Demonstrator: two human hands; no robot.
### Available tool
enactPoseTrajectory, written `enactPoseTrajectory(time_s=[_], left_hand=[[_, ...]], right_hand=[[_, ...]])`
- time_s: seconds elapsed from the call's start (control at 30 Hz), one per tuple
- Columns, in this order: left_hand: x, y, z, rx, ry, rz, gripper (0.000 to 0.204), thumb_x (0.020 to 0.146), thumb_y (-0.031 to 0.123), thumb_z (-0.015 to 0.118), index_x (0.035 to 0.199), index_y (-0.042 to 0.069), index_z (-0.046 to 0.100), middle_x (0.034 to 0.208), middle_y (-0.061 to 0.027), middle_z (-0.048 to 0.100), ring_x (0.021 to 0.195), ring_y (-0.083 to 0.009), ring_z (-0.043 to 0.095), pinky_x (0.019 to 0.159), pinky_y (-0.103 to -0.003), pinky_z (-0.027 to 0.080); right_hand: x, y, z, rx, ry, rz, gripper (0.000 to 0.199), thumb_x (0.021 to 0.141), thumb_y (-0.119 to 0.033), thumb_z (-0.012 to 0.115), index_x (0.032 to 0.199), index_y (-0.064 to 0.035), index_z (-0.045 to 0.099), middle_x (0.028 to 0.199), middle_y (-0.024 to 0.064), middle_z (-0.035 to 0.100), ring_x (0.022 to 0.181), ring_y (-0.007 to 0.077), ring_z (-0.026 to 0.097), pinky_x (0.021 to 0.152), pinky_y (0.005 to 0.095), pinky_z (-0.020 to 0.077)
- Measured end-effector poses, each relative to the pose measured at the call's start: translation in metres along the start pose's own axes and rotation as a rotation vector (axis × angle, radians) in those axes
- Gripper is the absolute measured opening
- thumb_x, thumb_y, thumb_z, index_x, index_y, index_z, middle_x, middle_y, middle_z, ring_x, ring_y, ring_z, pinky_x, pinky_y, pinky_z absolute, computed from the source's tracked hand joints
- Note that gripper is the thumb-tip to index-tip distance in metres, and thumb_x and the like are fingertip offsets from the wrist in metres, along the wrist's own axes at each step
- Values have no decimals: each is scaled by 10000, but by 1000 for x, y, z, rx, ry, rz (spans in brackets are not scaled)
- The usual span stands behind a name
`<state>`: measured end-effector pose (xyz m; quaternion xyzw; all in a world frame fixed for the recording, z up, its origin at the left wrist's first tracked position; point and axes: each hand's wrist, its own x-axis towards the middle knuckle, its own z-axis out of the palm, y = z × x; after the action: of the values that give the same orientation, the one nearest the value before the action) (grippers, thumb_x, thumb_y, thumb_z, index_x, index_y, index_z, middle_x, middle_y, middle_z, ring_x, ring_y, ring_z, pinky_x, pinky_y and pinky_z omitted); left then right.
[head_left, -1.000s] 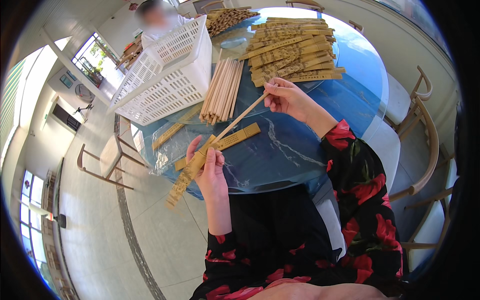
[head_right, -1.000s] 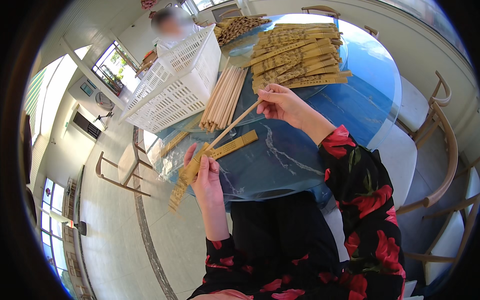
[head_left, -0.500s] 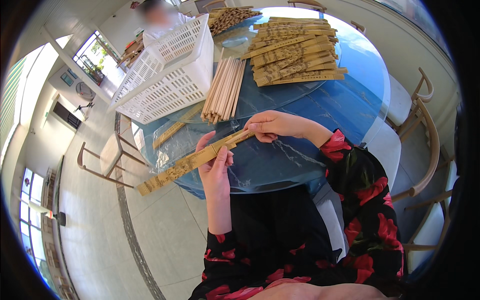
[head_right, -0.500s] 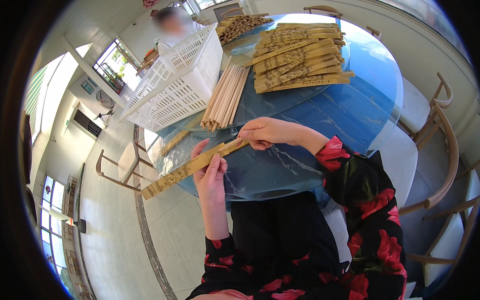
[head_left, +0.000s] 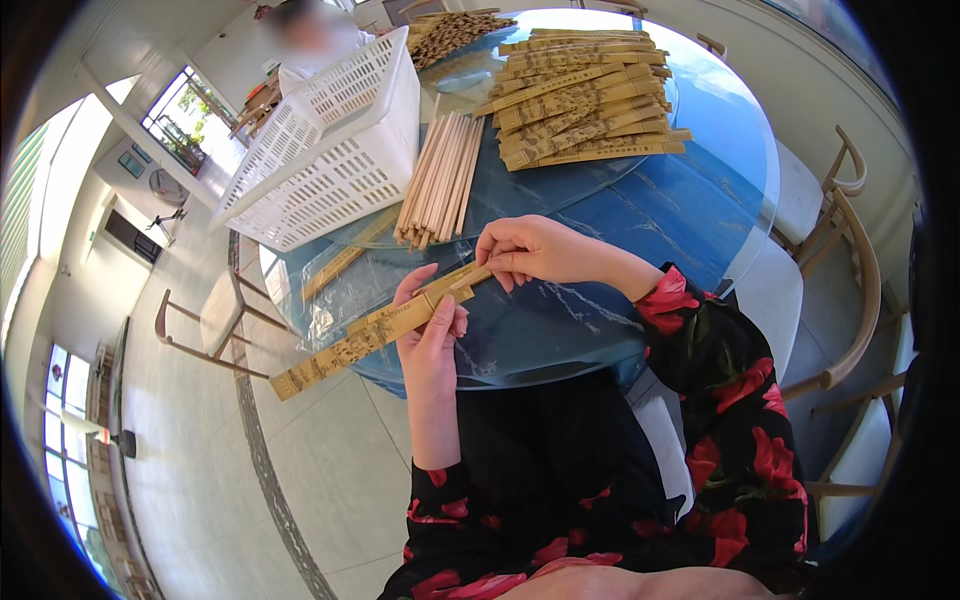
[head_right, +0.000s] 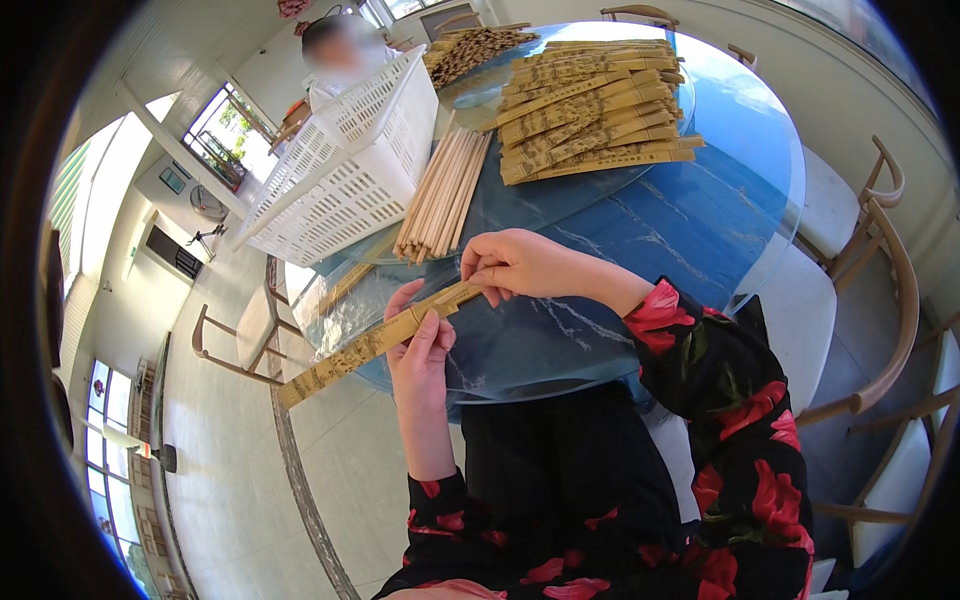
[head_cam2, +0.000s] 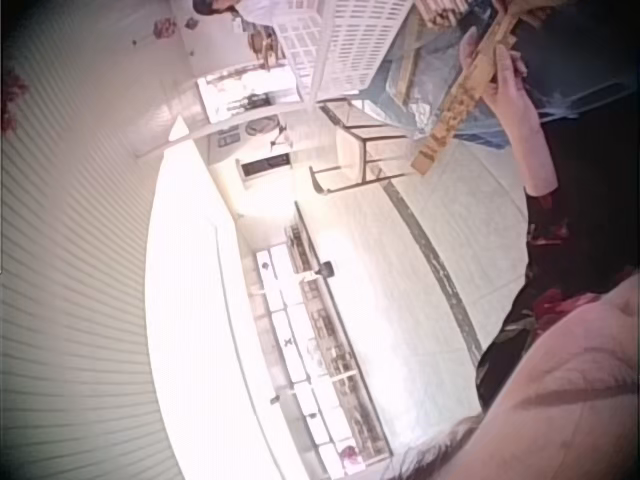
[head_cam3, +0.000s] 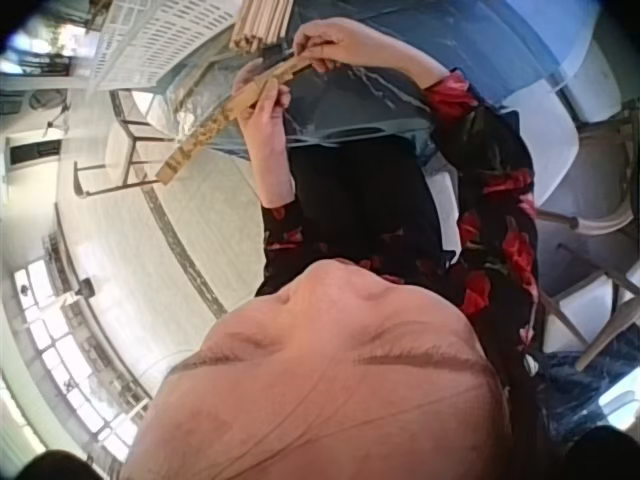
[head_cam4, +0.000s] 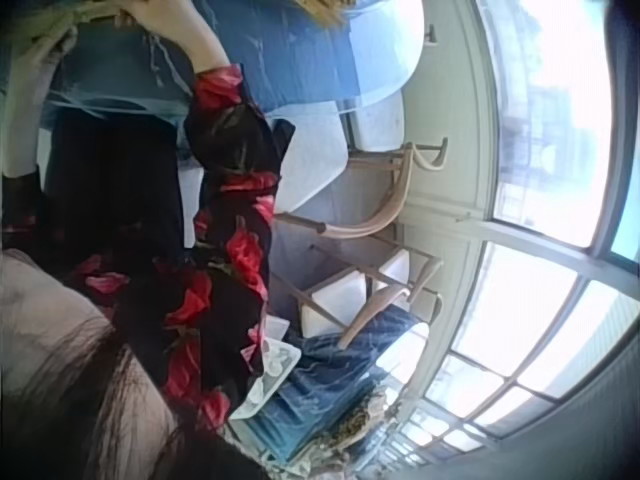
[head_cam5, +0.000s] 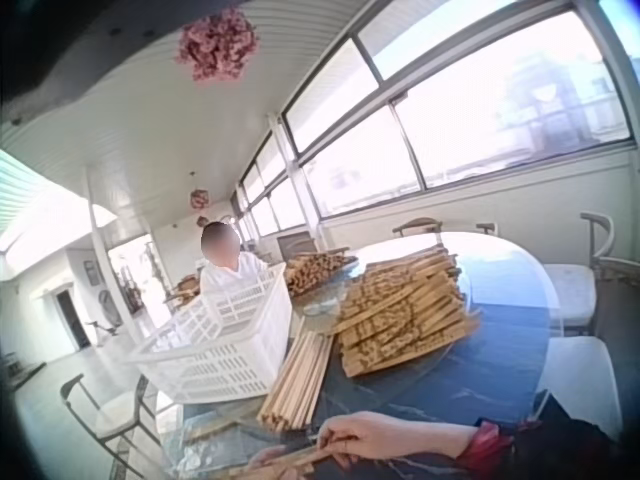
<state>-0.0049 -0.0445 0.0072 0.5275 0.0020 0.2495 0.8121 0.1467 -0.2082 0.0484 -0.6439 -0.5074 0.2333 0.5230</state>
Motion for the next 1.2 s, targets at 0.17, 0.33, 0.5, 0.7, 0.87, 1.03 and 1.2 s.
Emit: enactPoseTrajectory(time_s=[0.17,0.33,0.5,0.7,0.87,1.03,1.2], left_hand=[[1,1,3,28,-65,-4,411,933,3,634,1321,24,500,969,-35,581,737,-82,575,613,-195,452],[1,-1,1,147,-83,0,403,932,8,641,1311,24,504,987,-42,600,751,-75,585,614,-195,466],[0,1,4,157,-48,-23,419,933,23,641,1325,31,492,975,-30,566,728,-86,556,626,-203,448],[1,-2,3,9,2,7,374,948,21,626,1301,21,499,922,-32,561,719,-78,560,610,-193,438],[1,-1,-1,-38,11,0,376,946,25,634,1297,22,501,934,-33,560,719,-87,565,600,-201,439],[1,-2,-4,-37,12,3,375,945,27,638,1295,19,502,936,-32,563,712,-88,565,593,-205,441],[1,-2,-3,-48,-7,11,376,944,28,640,1294,15,504,915,-34,566,707,-91,566,593,-206,442]], right_hand=[[0,2,7,104,-6,-55,100,961,-73,560,1023,-1,532,703,70,674,615,123,606,571,253,467],[10,9,25,61,-1,-113,112,969,-65,539,1046,-3,486,683,86,666,596,146,618,560,271,470],[13,-3,22,-28,72,-58,145,953,-114,579,1059,-35,518,738,75,665,703,189,645,640,317,495],[30,14,5,-1071,392,-396,312,803,-144,712,1088,-111,590,1107,23,574,1062,245,551,904,389,471],[37,24,10,-1262,338,-300,390,772,-178,747,1124,-136,587,1180,20,543,1090,235,545,912,365,476],[37,24,10,-1244,310,-297,375,787,-180,734,1132,-127,597,1115,22,563,1069,219,557,910,351,478],[37,25,2,-1085,411,-438,237,813,-110,675,1044,-93,627,1039,42,593,976,250,598,807,367,527]])
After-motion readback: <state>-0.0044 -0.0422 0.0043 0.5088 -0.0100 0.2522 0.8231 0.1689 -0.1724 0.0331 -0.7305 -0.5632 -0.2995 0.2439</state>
